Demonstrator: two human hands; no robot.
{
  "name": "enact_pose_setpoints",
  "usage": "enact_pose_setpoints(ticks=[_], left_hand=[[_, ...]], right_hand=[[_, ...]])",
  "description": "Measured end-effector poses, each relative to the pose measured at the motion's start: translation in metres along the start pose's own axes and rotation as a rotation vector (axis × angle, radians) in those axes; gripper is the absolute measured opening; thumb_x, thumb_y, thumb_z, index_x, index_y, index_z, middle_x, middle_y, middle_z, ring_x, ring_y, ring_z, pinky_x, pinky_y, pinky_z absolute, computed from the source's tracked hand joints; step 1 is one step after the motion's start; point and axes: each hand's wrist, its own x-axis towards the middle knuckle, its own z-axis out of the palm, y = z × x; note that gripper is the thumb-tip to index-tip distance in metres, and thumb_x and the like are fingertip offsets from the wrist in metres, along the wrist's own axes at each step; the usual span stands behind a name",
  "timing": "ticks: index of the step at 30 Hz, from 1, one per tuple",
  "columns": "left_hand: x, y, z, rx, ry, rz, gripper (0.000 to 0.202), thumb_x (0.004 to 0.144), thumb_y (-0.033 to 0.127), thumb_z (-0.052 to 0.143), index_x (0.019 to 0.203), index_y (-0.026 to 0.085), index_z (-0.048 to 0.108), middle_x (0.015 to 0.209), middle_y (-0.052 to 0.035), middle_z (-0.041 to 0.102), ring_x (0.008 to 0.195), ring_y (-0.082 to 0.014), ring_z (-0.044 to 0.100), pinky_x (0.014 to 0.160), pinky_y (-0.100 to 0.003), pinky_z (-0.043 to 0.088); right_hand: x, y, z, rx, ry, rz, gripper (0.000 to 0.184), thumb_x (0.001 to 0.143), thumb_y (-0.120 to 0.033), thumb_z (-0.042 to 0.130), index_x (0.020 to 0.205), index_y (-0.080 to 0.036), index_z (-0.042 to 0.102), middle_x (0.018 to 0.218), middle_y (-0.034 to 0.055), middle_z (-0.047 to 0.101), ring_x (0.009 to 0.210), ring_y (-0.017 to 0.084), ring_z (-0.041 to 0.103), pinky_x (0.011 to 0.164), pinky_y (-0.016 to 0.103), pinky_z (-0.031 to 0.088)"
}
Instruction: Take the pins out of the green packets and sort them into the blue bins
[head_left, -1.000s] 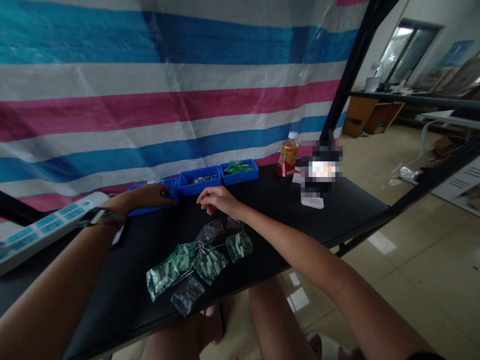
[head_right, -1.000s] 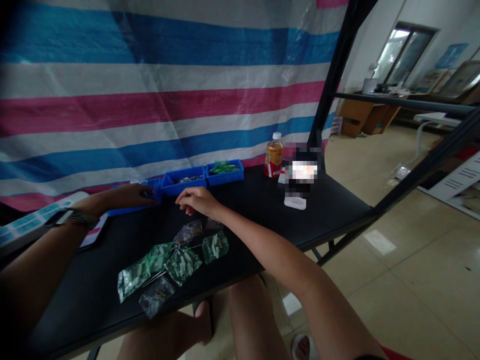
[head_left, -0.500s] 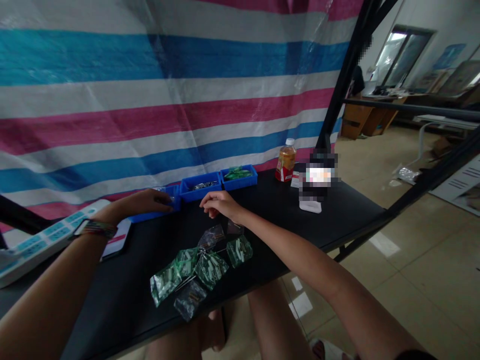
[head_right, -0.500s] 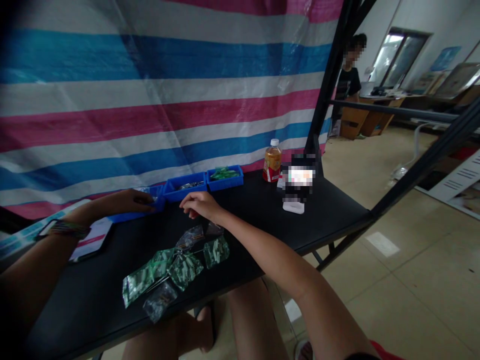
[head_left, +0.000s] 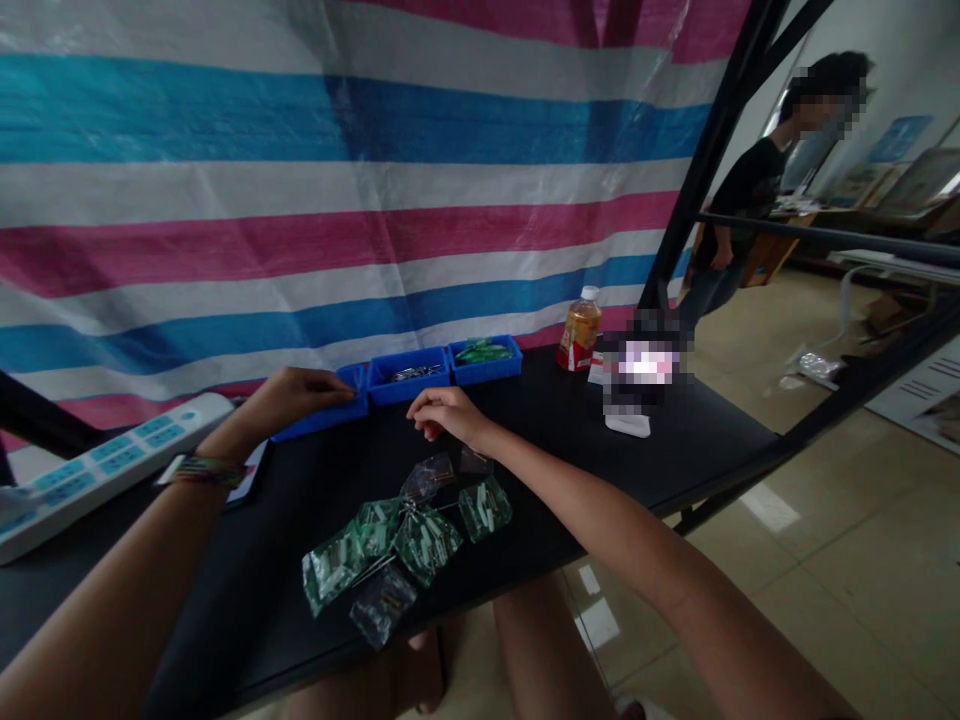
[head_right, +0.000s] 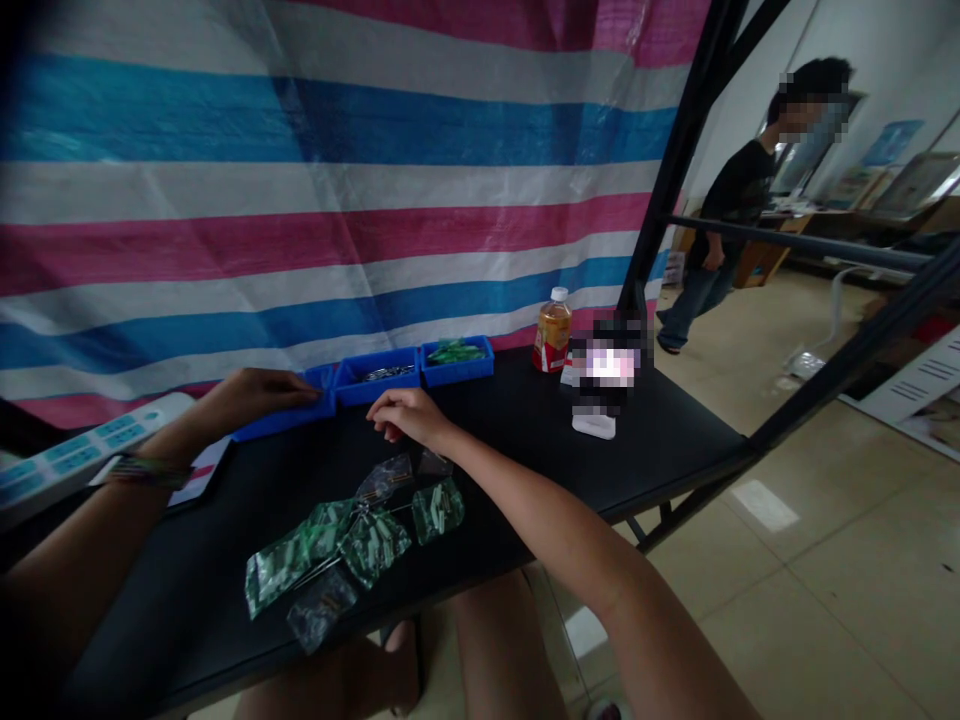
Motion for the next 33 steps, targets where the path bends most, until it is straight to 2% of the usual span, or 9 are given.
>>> enact_pose_setpoints(ticks=[5,8,11,16,21,24,27,29,33], left_hand=[[-0.016,0.025,0.015,-0.045,0.279,0.067,0.056,0.069,0.064,0.083,0.095,0.015,0.081,0.102,-0.0111,0.084,0.093,-0.0275,0.073,0.091,-0.038,0.056],[-0.014,0.048,0.033,-0.108,0.291,0.168,0.047,0.08,0.055,0.076,0.101,0.013,0.08,0.103,-0.0115,0.082,0.086,-0.0239,0.073,0.084,-0.034,0.057],[0.0,0.062,0.048,0.005,0.338,0.199,0.041,0.085,0.051,0.07,0.104,0.017,0.081,0.103,-0.0099,0.082,0.091,-0.0262,0.075,0.086,-0.035,0.057],[0.005,0.049,0.052,0.312,0.358,0.188,0.04,0.091,0.041,0.06,0.117,0.017,0.08,0.109,-0.0122,0.08,0.106,-0.0303,0.073,0.1,-0.04,0.053],[-0.044,0.035,0.06,0.395,0.448,0.298,0.029,0.093,0.033,0.054,0.103,0.02,0.078,0.108,-0.0115,0.074,0.108,-0.0303,0.067,0.106,-0.044,0.049],[-0.072,0.034,0.078,0.34,0.283,0.391,0.025,0.093,0.035,0.055,0.1,0.021,0.075,0.102,-0.0091,0.072,0.1,-0.0273,0.067,0.097,-0.04,0.052],[-0.083,0.034,0.095,0.25,0.055,0.399,0.026,0.095,0.036,0.053,0.098,0.021,0.075,0.097,-0.0083,0.072,0.087,-0.0235,0.068,0.082,-0.035,0.053],[-0.082,0.034,0.101,0.222,0.003,0.403,0.027,0.096,0.036,0.053,0.096,0.021,0.075,0.096,-0.0082,0.072,0.086,-0.023,0.068,0.079,-0.034,0.052],[-0.078,0.036,0.103,0.166,-0.03,0.384,0.031,0.098,0.043,0.053,0.093,0.021,0.075,0.095,-0.0075,0.073,0.085,-0.0233,0.069,0.079,-0.034,0.051]], right_hand=[[0.001,0.004,-0.001,-0.023,-0.006,-0.016,0.01,0.081,-0.01,0.062,0.082,-0.015,0.071,0.067,-0.0025,0.066,0.051,0.008,0.058,0.052,0.018,0.047],[0.002,0.006,0.001,-0.042,-0.013,-0.02,0.009,0.08,-0.009,0.062,0.08,-0.015,0.07,0.065,-0.0031,0.065,0.049,0.008,0.056,0.051,0.018,0.045],[0.001,0.007,0.002,-0.049,-0.012,-0.031,0.01,0.079,-0.009,0.061,0.078,-0.014,0.069,0.063,-0.0033,0.064,0.049,0.008,0.056,0.05,0.019,0.045],[-0.001,0.006,0.0,-0.092,-0.014,-0.064,0.01,0.079,-0.01,0.06,0.079,-0.015,0.07,0.064,-0.003,0.064,0.05,0.009,0.057,0.051,0.02,0.046],[-0.001,0.004,-0.009,-0.27,-0.085,-0.199,0.008,0.08,-0.01,0.065,0.081,-0.015,0.072,0.068,-0.0023,0.066,0.058,0.01,0.057,0.058,0.021,0.045],[-0.004,-0.001,-0.017,-0.502,-0.296,-0.277,0.005,0.078,-0.015,0.078,0.082,-0.016,0.077,0.072,-0.0012,0.069,0.069,0.012,0.062,0.067,0.023,0.045],[-0.009,-0.007,-0.024,-0.761,-0.499,-0.246,0.022,0.066,-0.019,0.092,0.085,-0.018,0.081,0.076,-0.0014,0.07,0.071,0.014,0.063,0.066,0.024,0.044],[-0.01,-0.008,-0.026,-0.844,-0.496,-0.222,0.022,0.065,-0.017,0.093,0.083,-0.018,0.081,0.074,-0.0016,0.069,0.069,0.014,0.062,0.065,0.024,0.043],[-0.004,0.002,-0.021,-0.762,-0.321,-0.26,0.014,0.071,-0.01,0.087,0.076,-0.016,0.075,0.074,-0.0011,0.069,0.071,0.013,0.062,0.068,0.024,0.043]])
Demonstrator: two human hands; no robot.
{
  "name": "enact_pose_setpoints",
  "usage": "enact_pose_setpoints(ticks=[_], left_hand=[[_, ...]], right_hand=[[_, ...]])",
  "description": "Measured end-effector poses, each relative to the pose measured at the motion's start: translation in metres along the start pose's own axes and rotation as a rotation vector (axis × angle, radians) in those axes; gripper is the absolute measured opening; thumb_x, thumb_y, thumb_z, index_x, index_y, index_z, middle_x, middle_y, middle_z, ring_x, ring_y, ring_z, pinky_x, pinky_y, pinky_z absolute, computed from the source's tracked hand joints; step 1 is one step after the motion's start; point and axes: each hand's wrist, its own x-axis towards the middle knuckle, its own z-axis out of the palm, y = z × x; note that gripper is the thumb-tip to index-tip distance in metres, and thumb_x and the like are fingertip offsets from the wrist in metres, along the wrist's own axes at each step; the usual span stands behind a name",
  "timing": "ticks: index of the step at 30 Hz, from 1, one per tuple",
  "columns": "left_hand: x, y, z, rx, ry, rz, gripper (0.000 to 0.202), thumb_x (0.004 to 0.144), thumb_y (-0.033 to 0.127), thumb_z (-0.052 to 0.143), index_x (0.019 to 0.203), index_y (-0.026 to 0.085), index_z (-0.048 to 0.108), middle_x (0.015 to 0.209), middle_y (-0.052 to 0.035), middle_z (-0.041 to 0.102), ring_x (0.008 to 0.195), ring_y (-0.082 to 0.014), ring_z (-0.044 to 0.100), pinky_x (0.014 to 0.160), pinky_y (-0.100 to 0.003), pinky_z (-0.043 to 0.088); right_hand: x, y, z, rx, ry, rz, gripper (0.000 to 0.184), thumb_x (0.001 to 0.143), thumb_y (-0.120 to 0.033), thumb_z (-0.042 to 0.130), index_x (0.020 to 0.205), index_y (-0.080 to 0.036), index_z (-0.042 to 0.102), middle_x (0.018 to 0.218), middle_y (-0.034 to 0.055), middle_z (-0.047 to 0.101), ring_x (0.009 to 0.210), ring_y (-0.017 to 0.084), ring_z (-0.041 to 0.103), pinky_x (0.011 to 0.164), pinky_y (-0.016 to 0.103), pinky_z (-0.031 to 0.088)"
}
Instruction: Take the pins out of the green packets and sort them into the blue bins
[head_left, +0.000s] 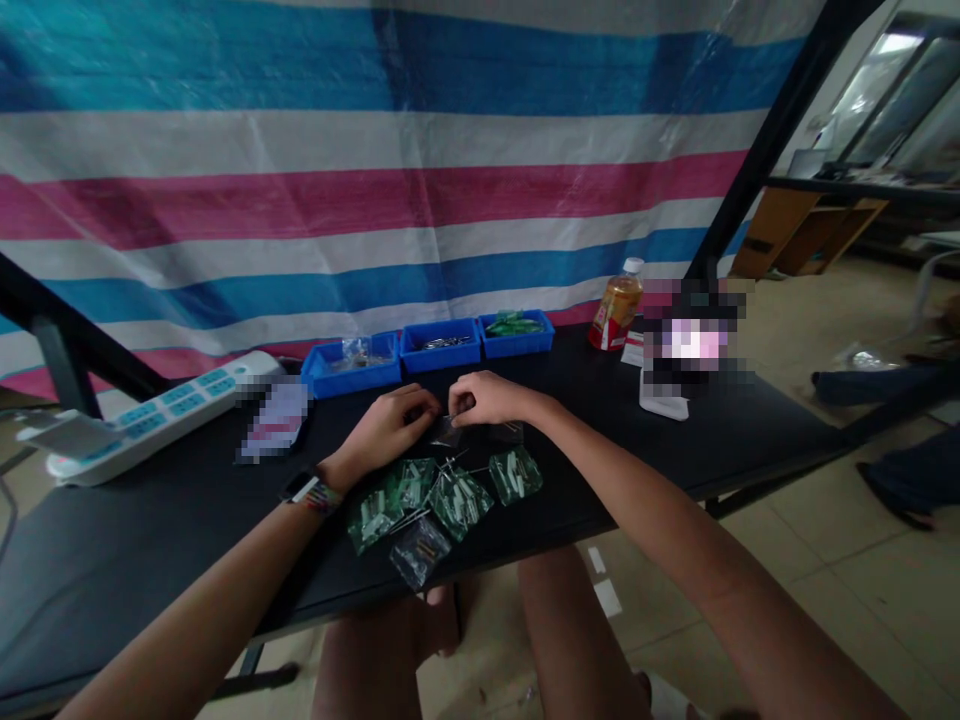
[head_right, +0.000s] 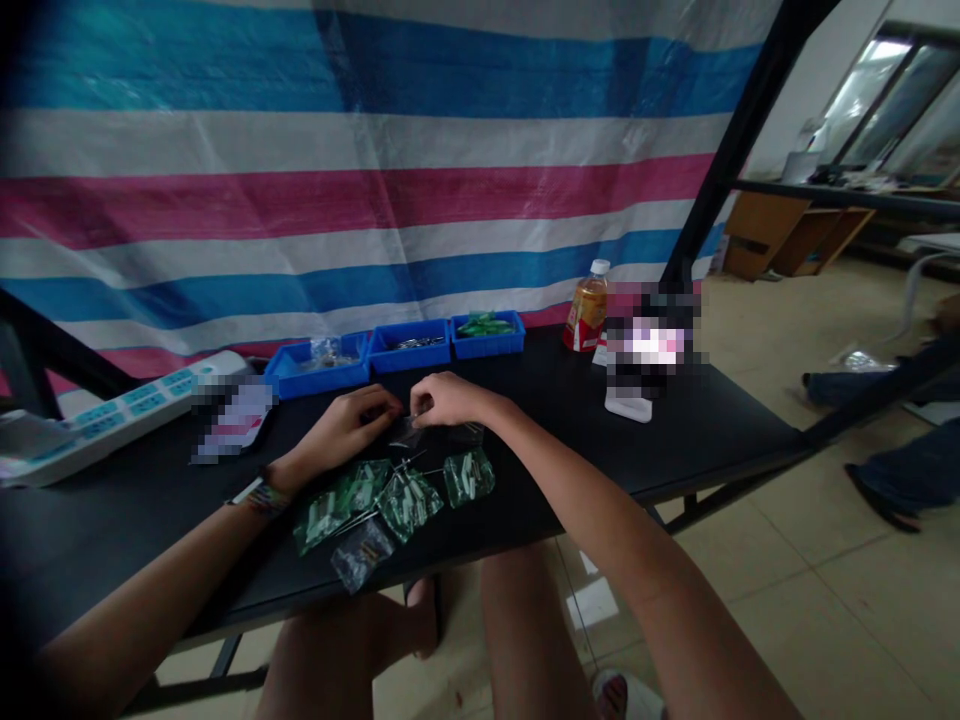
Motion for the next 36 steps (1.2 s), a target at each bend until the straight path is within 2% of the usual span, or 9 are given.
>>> enact_pose_setpoints(ticks=[3,7,10,13,16,22,26,32,36], left_hand=[[0.0,0.002,-0.001,-0.118,0.015,-0.068,0.038,0.098,0.055,0.057,0.093,0.021,0.074,0.094,-0.0063,0.075,0.084,-0.0237,0.069,0.078,-0.033,0.052],[0.001,0.006,0.002,-0.308,0.088,-0.226,0.047,0.083,0.067,0.073,0.096,0.022,0.074,0.09,-0.0048,0.077,0.083,-0.0249,0.07,0.076,-0.033,0.054],[0.005,0.004,0.003,-0.458,0.149,-0.33,0.052,0.07,0.069,0.083,0.092,0.023,0.073,0.086,-0.005,0.076,0.08,-0.0257,0.07,0.073,-0.034,0.055],[0.008,0.0,0.002,-0.543,0.188,-0.354,0.046,0.068,0.062,0.087,0.087,0.023,0.072,0.084,-0.0044,0.075,0.082,-0.0255,0.071,0.077,-0.035,0.056],[0.008,-0.003,0.001,-0.592,0.222,-0.352,0.038,0.074,0.055,0.085,0.086,0.022,0.07,0.084,-0.0032,0.074,0.083,-0.0236,0.069,0.079,-0.034,0.056],[0.004,0.0,0.002,-0.656,0.142,-0.414,0.036,0.082,0.057,0.08,0.086,0.023,0.068,0.082,-0.0007,0.072,0.071,-0.0186,0.063,0.062,-0.027,0.047],[0.005,-0.007,0.003,-0.656,0.146,-0.403,0.039,0.08,0.058,0.083,0.085,0.022,0.07,0.083,-0.0012,0.072,0.077,-0.018,0.063,0.067,-0.025,0.048],[0.006,-0.02,0.004,-0.71,0.169,-0.434,0.039,0.078,0.056,0.085,0.085,0.022,0.068,0.081,-0.0002,0.072,0.078,-0.0187,0.063,0.069,-0.026,0.047],[0.007,-0.02,0.004,-0.744,0.197,-0.42,0.04,0.078,0.056,0.084,0.082,0.02,0.067,0.076,-0.0008,0.07,0.072,-0.018,0.063,0.069,-0.027,0.048]], right_hand=[[0.007,0.005,0.01,0.246,0.139,0.042,0.018,0.074,-0.009,0.085,0.085,-0.014,0.072,0.073,-0.0028,0.068,0.071,0.012,0.062,0.07,0.023,0.045],[0.013,0.001,0.015,0.513,0.249,0.057,0.029,0.073,-0.007,0.085,0.096,-0.014,0.069,0.073,-0.0039,0.068,0.072,0.012,0.064,0.073,0.023,0.048],[0.013,-0.007,0.013,0.65,0.303,0.093,0.027,0.077,-0.009,0.085,0.097,-0.016,0.068,0.074,-0.0041,0.067,0.071,0.012,0.064,0.071,0.022,0.05],[0.014,-0.009,0.012,0.761,0.274,0.147,0.021,0.082,-0.012,0.083,0.094,-0.016,0.066,0.074,-0.0039,0.067,0.066,0.011,0.064,0.065,0.022,0.052],[0.016,-0.007,0.014,0.772,0.23,0.155,0.021,0.08,-0.009,0.084,0.085,-0.015,0.064,0.072,-0.004,0.067,0.062,0.01,0.064,0.065,0.022,0.055],[0.02,-0.003,0.018,0.795,0.217,0.125,0.017,0.081,-0.004,0.079,0.081,-0.013,0.066,0.069,-0.0041,0.069,0.061,0.009,0.065,0.067,0.022,0.057],[0.019,-0.003,0.018,0.828,0.224,0.124,0.016,0.082,-0.003,0.079,0.086,-0.013,0.067,0.067,-0.0044,0.069,0.06,0.01,0.067,0.068,0.022,0.058],[0.017,-0.004,0.017,0.882,0.242,0.125,0.026,0.079,0.0,0.08,0.095,-0.015,0.066,0.064,-0.007,0.068,0.062,0.011,0.07,0.072,0.023,0.061],[0.02,-0.002,0.016,0.846,0.256,0.093,0.024,0.076,-0.003,0.084,0.089,-0.014,0.067,0.067,-0.0046,0.07,0.062,0.012,0.069,0.071,0.026,0.06]])
